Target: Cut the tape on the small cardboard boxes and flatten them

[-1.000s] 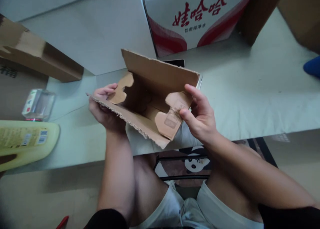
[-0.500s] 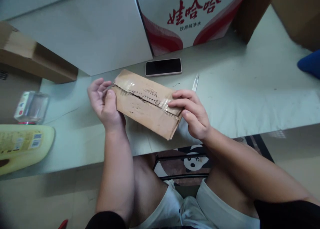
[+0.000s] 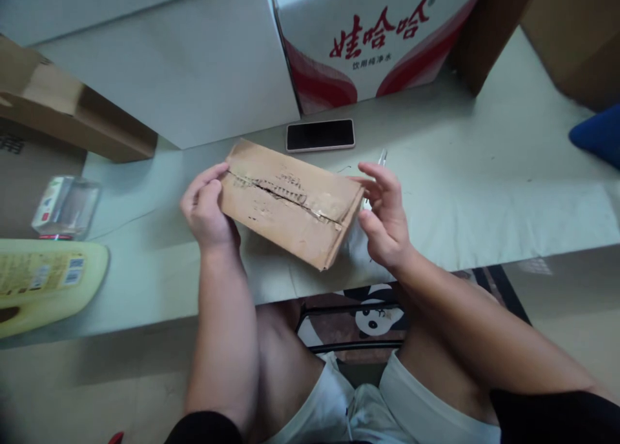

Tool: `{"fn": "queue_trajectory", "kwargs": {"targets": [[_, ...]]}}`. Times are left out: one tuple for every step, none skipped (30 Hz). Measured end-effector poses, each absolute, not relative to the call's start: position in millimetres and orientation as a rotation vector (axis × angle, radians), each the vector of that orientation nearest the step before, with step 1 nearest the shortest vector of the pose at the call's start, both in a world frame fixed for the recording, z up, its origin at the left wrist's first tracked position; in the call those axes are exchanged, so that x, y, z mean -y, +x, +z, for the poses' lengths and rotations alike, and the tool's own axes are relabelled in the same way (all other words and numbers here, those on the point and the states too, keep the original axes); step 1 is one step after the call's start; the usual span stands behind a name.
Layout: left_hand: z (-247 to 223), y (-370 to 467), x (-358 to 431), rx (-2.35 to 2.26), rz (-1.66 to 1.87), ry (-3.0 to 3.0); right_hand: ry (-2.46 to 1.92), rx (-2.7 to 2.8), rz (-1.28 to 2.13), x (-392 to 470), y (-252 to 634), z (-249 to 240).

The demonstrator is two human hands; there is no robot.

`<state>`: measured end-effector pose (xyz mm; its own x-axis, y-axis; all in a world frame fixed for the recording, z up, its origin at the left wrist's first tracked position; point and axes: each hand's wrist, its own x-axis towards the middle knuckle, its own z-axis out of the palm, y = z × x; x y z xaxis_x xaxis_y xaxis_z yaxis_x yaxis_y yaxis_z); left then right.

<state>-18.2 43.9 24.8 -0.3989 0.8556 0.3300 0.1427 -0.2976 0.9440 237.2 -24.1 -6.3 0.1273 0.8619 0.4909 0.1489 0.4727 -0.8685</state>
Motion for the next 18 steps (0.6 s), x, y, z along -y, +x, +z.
{"fn": "queue_trajectory", "kwargs": {"targets": [[24.7, -20.9, -45.1, -1.431, 1.773, 1.185, -1.015, 1.314, 0.706, 21.9, 238.2, -11.0], [24.3, -24.1, -46.5, -1.448, 1.803, 1.090, -1.058, 1.271, 0.753, 19.6, 239.4, -15.2], [23.7, -27.8, -48.2, -1.463, 1.835, 1.005, -1.095, 1.239, 0.810, 17.6, 240.6, -18.6], [22.7, -31.9, -50.1, -1.472, 1.864, 0.934, -1.115, 1.223, 0.891, 16.2, 241.6, -20.9], [21.3, -36.0, -52.1, -1.475, 1.887, 0.879, -1.111, 1.229, 0.998, 15.4, 242.2, -22.1], [19.5, -39.8, -54.0, -1.472, 1.901, 0.838, -1.083, 1.257, 1.117, 15.4, 242.3, -22.2], [17.5, -43.0, -55.5, -1.463, 1.907, 0.814, -1.033, 1.300, 1.222, 16.1, 242.0, -21.3], [15.5, -45.2, -56.6, -1.455, 1.913, 0.797, -0.975, 1.353, 1.293, 17.5, 241.4, -19.8], [13.6, -46.0, -56.9, -1.445, 1.916, 0.782, -0.920, 1.404, 1.317, 19.4, 240.7, -18.1], [11.9, -45.4, -56.4, -1.427, 1.893, 0.767, -0.880, 1.447, 1.294, 21.4, 240.1, -16.5], [10.7, -43.4, -55.0, -1.406, 1.832, 0.755, -0.861, 1.483, 1.242, 23.3, 239.8, -15.2], [9.9, -40.2, -52.9, -1.382, 1.735, 0.751, -0.859, 1.511, 1.180, 24.8, 239.9, -14.6], [9.5, -36.3, -50.2, -1.358, 1.613, 0.755, -0.870, 1.531, 1.120, 26.0, 240.4, -14.6], [9.4, -32.1, -47.3, -1.332, 1.474, 0.772, -0.886, 1.548, 1.074, 26.7, 241.2, -15.1], [9.5, -28.2, -44.3, -1.308, 1.337, 0.799, -0.901, 1.561, 1.042, 26.9, 242.1, -16.0], [9.8, -24.8, -41.4, -1.287, 1.213, 0.834, -0.913, 1.570, 1.022, 26.8, 243.1, -16.9], [10.2, -22.3, -38.8, -1.265, 1.101, 0.871, -0.919, 1.574, 1.010, 26.6, 244.1, -17.7], [10.7, -20.6, -36.3, -1.238, 0.991, 0.899, -0.920, 1.576, 1.001, 26.2, 245.0, -18.1]]}}
